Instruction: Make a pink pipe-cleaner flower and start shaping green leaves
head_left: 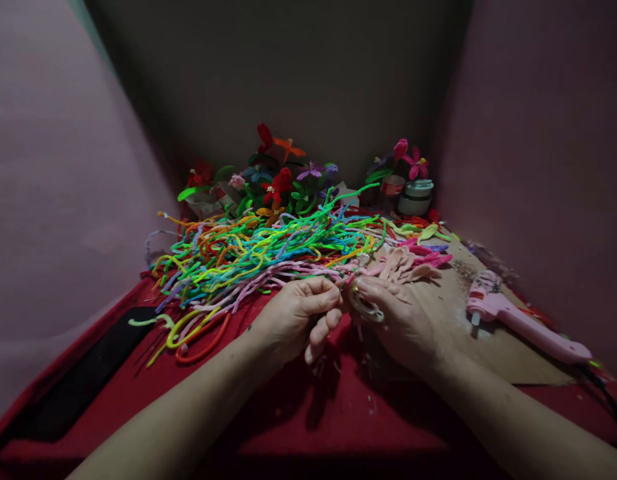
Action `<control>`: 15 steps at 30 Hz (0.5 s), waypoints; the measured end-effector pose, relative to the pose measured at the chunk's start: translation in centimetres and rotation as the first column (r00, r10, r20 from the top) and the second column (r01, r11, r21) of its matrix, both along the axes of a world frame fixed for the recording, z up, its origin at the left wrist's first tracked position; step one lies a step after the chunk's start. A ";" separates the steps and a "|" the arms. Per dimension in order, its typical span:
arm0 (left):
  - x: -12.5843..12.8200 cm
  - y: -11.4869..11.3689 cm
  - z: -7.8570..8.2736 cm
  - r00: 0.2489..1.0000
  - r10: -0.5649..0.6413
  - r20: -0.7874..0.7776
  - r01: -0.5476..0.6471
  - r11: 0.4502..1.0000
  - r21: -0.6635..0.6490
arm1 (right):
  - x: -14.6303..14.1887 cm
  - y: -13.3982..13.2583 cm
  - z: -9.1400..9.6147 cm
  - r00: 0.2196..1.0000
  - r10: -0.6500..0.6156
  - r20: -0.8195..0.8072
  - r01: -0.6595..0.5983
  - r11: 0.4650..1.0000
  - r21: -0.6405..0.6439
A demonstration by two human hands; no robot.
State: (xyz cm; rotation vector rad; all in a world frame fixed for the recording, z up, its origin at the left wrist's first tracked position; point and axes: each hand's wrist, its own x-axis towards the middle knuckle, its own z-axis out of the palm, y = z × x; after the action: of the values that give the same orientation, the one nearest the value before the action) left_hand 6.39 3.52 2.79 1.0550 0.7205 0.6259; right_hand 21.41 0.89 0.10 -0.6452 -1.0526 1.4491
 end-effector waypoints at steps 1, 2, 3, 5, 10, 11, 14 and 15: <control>-0.1 0.0 0.0 1.000 -0.015 0.025 0.016 0.999 -0.030 | 0.1 -0.1 0.0 1.000 0.003 0.019 -0.003 1.000 -0.007; -0.1 0.1 -0.1 0.998 -0.029 0.048 0.032 0.998 -0.055 | 0.1 -0.1 0.0 0.999 0.003 0.048 -0.001 1.000 -0.025; -0.2 0.1 -0.2 0.997 -0.042 0.065 0.047 0.996 -0.075 | 0.2 -0.1 0.0 0.996 0.000 0.086 0.005 0.999 -0.049; -0.4 0.3 -0.5 0.994 -0.070 0.088 0.079 0.992 -0.101 | 0.3 -0.1 -0.1 0.986 -0.015 0.169 0.030 0.996 -0.087; -0.6 1.0 -1.1 0.993 -0.066 0.096 0.076 0.992 -0.099 | 0.4 0.2 -0.4 0.967 -0.067 0.245 0.087 0.994 -0.072; -0.6 1.1 -1.2 0.995 -0.058 0.085 0.067 0.993 -0.100 | 0.4 0.1 -0.5 0.960 -0.088 0.266 0.106 0.993 -0.055; -0.6 1.2 -1.1 0.999 -0.046 0.020 0.048 0.989 -0.137 | 0.4 -0.1 -0.5 0.902 -0.195 0.384 0.203 0.979 0.021; -0.6 1.2 -1.1 0.999 -0.046 0.004 0.046 0.987 -0.155 | 0.4 -0.1 -0.5 0.880 -0.223 0.419 0.226 0.973 0.043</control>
State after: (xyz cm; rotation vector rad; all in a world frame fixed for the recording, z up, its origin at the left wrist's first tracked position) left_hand 5.78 4.69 1.68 0.9259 0.7308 0.5215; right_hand 21.81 0.78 -0.40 -1.0855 -1.2560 1.1336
